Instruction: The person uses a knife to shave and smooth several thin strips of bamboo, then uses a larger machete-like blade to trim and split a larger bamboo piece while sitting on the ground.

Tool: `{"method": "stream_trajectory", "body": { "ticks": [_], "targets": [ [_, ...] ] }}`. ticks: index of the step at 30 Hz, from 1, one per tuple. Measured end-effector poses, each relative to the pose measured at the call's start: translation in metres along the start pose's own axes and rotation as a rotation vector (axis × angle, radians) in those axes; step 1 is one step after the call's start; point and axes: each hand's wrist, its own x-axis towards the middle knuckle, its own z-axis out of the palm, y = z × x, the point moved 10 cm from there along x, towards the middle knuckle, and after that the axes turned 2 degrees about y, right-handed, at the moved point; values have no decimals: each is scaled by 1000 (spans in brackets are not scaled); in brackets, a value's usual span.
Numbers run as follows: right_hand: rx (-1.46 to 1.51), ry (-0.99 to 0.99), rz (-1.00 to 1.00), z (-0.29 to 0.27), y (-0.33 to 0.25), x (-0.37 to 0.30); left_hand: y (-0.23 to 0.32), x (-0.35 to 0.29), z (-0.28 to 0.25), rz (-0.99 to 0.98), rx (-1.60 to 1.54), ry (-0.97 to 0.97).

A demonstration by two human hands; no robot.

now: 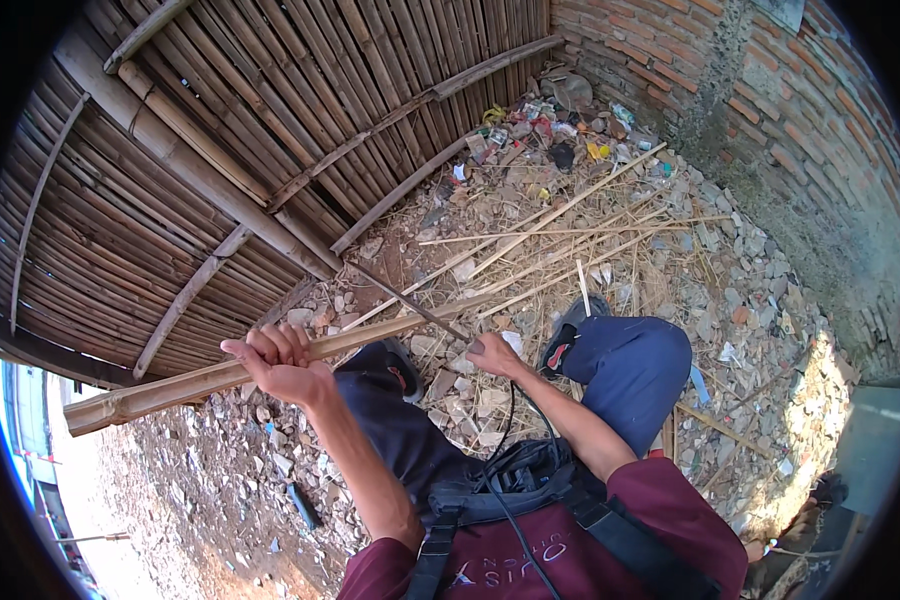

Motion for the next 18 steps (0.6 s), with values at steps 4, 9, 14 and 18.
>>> {"method": "stream_trajectory", "body": {
  "ticks": [4, 9, 14, 18],
  "targets": [
    [35, 84, 161, -26, 31, -2, 96, 7, 0, 174, -75, 2],
    [-11, 196, 126, -50, 11, 4, 131, 17, -2, 216, -107, -12],
    [-11, 34, -98, -31, -89, 0, 124, 14, -10, 232, -79, 25],
    [11, 43, 4, -42, -52, 6, 142, 15, -17, 243, -129, 63]
  ]
}}
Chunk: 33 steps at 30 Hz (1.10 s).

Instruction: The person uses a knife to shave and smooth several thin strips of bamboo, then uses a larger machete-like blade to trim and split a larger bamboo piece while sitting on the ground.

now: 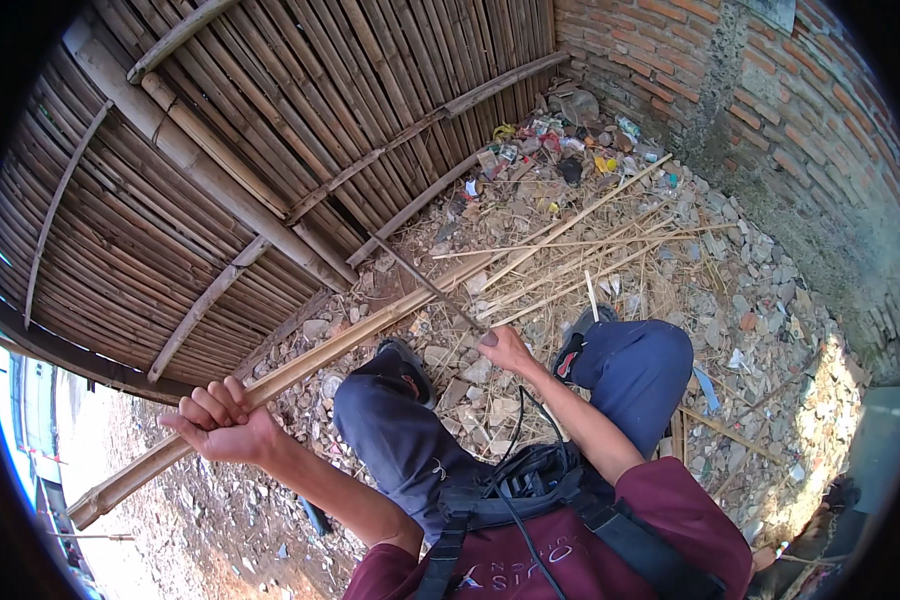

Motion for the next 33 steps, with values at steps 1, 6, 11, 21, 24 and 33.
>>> {"method": "stream_trajectory", "body": {
  "ticks": [1, 6, 11, 21, 24, 33],
  "targets": [
    [40, 58, 63, -10, 25, 4, 13, 2, -1, 27, -1, 0],
    [52, 137, 282, -38, 84, 3, 35, 6, -11, 58, 36, 13],
    [398, 104, 277, -39, 42, 13, 28, 8, -34, 55, -20, 91],
    [1107, 188, 96, -131, -133, 28, -20, -14, -128, -180, -316, 65],
    [1185, 246, 54, -161, -158, 27, -30, -38, -129, -303, -402, -107],
    [1068, 386, -33, -227, -190, 36, -70, -149, -241, -1326, 922, -445]
  ]
}}
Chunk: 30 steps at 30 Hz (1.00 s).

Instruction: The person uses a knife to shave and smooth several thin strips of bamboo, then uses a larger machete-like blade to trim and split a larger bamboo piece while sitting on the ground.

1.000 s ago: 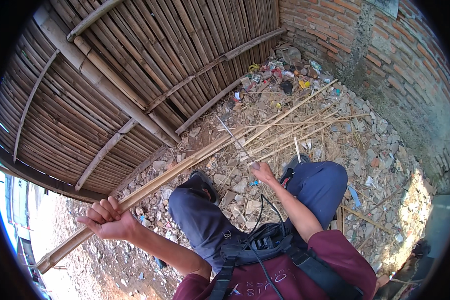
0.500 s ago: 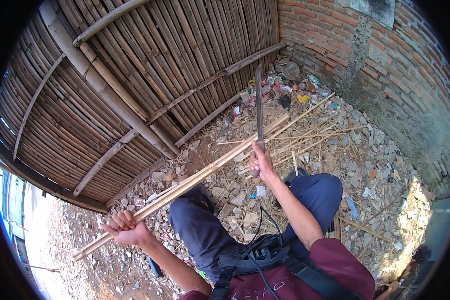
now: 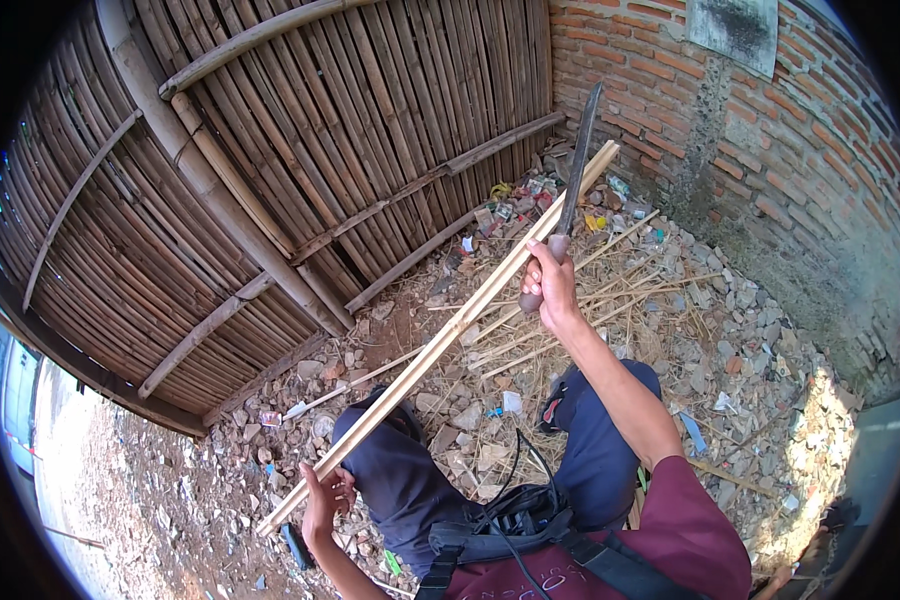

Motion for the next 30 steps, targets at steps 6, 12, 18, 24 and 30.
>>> {"method": "stream_trajectory", "body": {
  "ticks": [6, 12, 18, 24, 30],
  "targets": [
    [-30, 19, -1, -6, 14, 3, 30, -74, 77, -56, 331, -608],
    [-51, 10, 15, -2, 23, 2, 206, -72, 150, 878, 581, 19],
    [-108, -66, -7, 9, 9, -3, 205, 50, 245, 785, 600, -204],
    [-596, -72, -285, -22, -23, 4, 164, 76, 280, 235, 217, -626],
    [-1168, -155, -753, -8, -44, -32, 177, 69, 281, 272, 167, -515]
  ]
}}
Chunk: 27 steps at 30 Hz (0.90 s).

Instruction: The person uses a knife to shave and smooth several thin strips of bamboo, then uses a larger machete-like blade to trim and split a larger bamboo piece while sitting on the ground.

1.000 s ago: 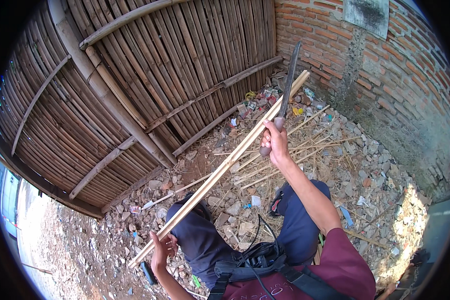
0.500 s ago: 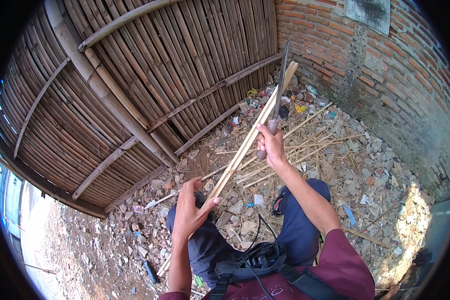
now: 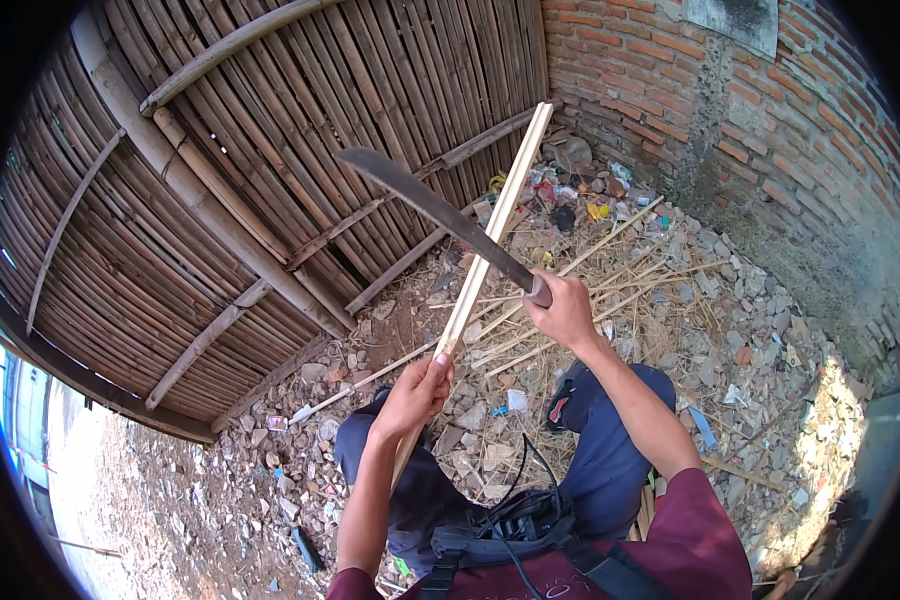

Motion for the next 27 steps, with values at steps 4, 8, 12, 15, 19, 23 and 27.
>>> {"method": "stream_trajectory", "body": {
  "ticks": [4, 8, 12, 15, 19, 23, 27],
  "targets": [
    [-183, -138, -176, 28, -16, -19, 7, 2, -4, 87, 53, 94],
    [-221, -222, -116, 49, -15, -33, 0, 6, -8, 148, 166, 130],
    [-102, -279, -45, 55, -27, -35, -9, 2, -11, 50, 88, 173],
    [-113, -346, -86, 67, -30, -41, -11, 8, -12, 84, 119, 183],
    [-166, -301, -152, 78, -24, -40, -22, 12, -19, 123, 170, 207],
    [-104, -269, 1, 75, 0, -19, -21, 0, -12, 56, 125, 186],
    [-32, -254, 68, 72, 8, -10, -23, -6, -12, 44, 134, 170]
  ]
}}
